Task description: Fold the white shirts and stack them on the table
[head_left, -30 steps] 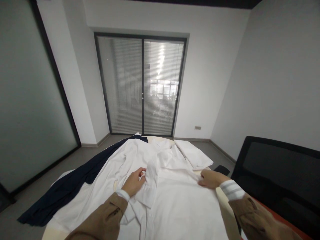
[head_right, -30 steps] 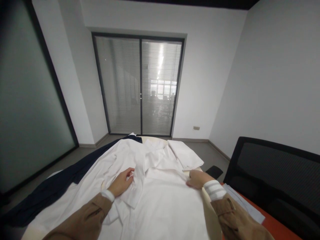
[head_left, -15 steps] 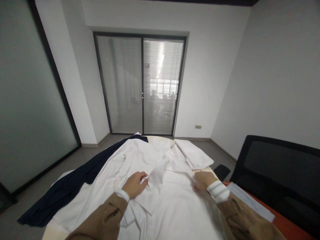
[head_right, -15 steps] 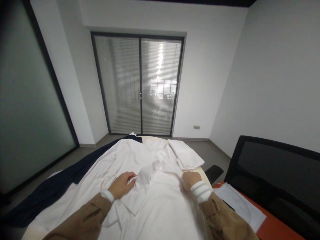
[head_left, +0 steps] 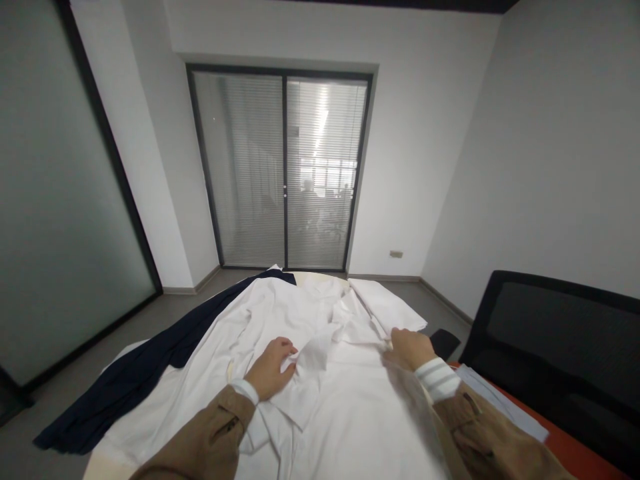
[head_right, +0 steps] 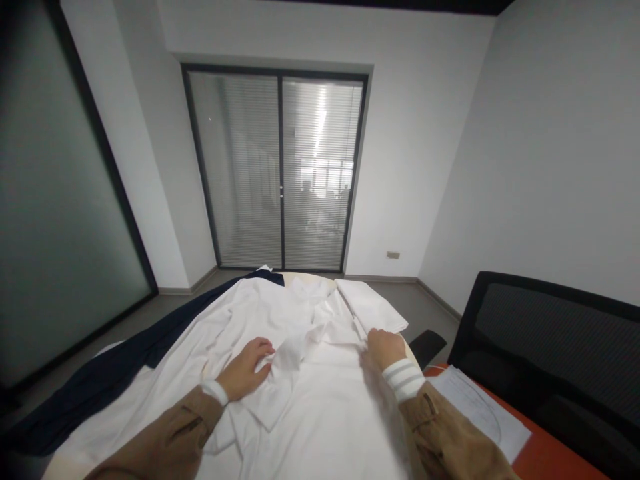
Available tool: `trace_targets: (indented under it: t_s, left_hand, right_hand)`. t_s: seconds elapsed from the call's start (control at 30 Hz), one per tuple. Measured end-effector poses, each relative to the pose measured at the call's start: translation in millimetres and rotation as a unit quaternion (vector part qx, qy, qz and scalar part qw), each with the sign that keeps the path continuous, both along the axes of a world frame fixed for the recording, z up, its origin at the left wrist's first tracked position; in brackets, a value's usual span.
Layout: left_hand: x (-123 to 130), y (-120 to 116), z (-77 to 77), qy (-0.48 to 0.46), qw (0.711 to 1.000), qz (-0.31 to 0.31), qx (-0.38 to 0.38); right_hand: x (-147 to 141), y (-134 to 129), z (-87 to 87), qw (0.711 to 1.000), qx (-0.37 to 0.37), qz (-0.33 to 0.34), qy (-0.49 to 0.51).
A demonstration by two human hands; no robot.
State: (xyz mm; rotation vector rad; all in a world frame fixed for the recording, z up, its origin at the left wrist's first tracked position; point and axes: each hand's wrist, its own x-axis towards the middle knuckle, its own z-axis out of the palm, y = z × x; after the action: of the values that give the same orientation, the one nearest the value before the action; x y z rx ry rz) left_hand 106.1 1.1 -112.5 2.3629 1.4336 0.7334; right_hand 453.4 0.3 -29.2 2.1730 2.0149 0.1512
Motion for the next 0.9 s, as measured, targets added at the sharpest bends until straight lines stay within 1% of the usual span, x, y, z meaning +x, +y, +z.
trace_targets:
  t_s: [0.03,0.1,0.2,0.3,0.4,0.5,0.6,0.67,0.73,0.77,0.9]
  left_hand:
    - [-0.3,-0.7,-1.9,0.016,1.0,-0.007,0.001]
    - [-0.6,-2.8,-4.5,0.058,0.998,-0.004,-0.021]
    - [-1.8,-7.2,-4.0,0.11,0.992,0.013,-0.067]
    - [-5.5,-12.3,1.6,0.13,0.986,0.038,-0.094]
    - [-9.8,-18.5,9.9,0.148,0.98,0.056,-0.117]
    - [-8.9,-25.1,16.6,0.162,0.979,0.071,-0.1]
    - [-2.0,-29.9,18.8,0.142,0.984,0.098,-0.048]
    - [3.0,-31.2,18.3,0.118,0.986,0.118,-0.017]
    - [5.9,-30.9,17.1,0.09,0.989,0.116,0.001]
    - [6.4,-30.4,16.4,0.073,0.992,0.103,0.003]
    - [4.5,-28.5,11.8,0.02,1.0,0.023,-0.004]
  right_hand:
    - [-5.0,1.5,1.1,1.0,0.017,0.007,0.0]
    - [-14.7,6.1,-1.0,0.999,0.04,0.016,0.0]
    - [-27.8,16.4,-11.3,0.998,0.053,0.03,0.004]
    - [-39.2,26.6,-21.2,0.997,0.064,0.045,0.009]
    - [-46.2,31.7,-24.2,0.995,0.084,0.052,0.013]
    - [-46.8,30.7,-21.7,0.994,0.096,0.047,0.011]
    - [-43.2,25.2,-17.9,0.993,0.117,-0.006,-0.003]
    - [-40.5,20.4,-15.9,0.992,0.125,-0.022,-0.01]
    - [-37.8,16.6,-14.0,0.993,0.114,-0.006,-0.011]
    - [-36.2,15.6,-12.6,0.995,0.098,0.01,-0.009]
    - [-27.1,23.0,-2.1,0.996,-0.009,0.076,0.045]
